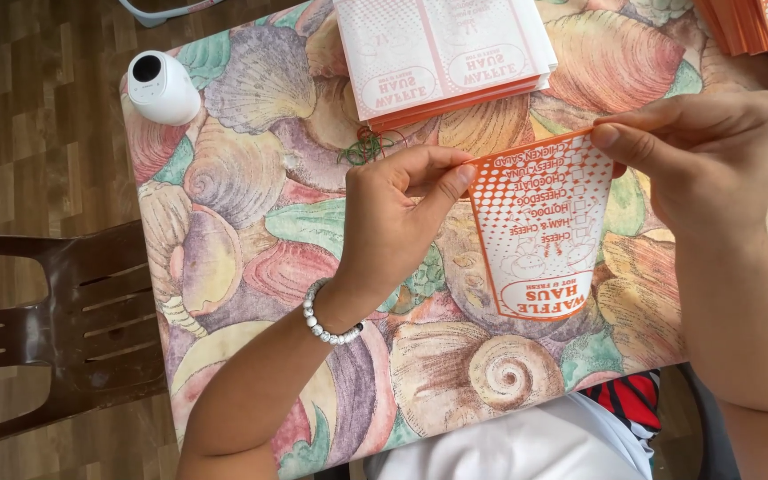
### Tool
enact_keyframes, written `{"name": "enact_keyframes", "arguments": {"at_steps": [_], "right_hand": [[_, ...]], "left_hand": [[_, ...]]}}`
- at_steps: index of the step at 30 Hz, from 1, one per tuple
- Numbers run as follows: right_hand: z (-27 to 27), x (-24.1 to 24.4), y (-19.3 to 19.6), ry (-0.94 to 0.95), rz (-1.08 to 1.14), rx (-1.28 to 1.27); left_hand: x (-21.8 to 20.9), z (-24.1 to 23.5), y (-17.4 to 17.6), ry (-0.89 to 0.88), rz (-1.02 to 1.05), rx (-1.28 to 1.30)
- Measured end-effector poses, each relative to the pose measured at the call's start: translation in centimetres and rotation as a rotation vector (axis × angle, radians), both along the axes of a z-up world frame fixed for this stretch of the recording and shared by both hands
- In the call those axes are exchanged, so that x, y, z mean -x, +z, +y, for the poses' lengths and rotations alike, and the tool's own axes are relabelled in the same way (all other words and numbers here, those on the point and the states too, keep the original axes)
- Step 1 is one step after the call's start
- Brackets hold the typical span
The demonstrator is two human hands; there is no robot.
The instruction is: Folding and stacking paper food wrappers or bags at a manual packaging station.
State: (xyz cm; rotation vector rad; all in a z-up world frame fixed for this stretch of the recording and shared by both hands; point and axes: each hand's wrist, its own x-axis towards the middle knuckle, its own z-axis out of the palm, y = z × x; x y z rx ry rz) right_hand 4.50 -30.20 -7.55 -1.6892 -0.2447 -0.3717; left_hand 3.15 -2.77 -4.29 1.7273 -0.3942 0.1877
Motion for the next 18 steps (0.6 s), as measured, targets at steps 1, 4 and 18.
{"name": "enact_keyframes", "arguments": {"at_steps": [1,4,18], "right_hand": [[-0.1,-0.1,0.1,0.001,0.002,0.0],[0.0,-0.6,0.8,0.031,0.015,0.029],[8.2,0.2,-3.1,0.023,-0.578,1.132]], "left_hand": [[-0.1,0.0,-0.2,0.001,0.002,0.0],[-0.5,0.0,-0.9,0.026,-0.042,-0.031],[-3.4,-1.8,-9.0,0.257,0.388,0.19]]}}
